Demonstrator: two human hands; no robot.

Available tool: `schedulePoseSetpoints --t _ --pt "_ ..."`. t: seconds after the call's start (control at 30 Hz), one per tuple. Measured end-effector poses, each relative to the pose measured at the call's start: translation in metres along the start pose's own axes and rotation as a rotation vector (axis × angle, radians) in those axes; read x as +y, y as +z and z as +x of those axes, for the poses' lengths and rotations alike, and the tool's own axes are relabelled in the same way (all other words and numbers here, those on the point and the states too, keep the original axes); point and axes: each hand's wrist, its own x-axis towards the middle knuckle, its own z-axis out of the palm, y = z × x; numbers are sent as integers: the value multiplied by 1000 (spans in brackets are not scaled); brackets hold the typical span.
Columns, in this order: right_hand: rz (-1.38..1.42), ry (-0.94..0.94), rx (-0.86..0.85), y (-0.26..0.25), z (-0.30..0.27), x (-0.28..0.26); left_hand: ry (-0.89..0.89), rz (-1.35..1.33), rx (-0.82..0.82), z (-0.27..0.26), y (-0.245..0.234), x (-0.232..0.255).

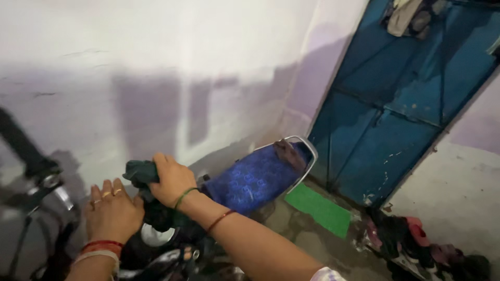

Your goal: The person sorts various mechanical tools on the floor and then uses a cloth to wipe down the body and seat of a motorcycle.

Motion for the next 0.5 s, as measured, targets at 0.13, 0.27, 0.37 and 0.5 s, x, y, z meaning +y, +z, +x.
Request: schedulePoseSetpoints --t 0.13,0.27,0.37,0.5 --pt "-19 -20 18 -1 40 43 -53 -74 -27 49 14 22" --pt "9 -19 -33 0 68 86 -53 -57 -54 88 22 61" --pt "0 -3 -41 -2 87 119 -55 -85 -72 109 29 95" --pt "-34 21 -82 -3 100 177 -88 -123 -162 129 68 141"
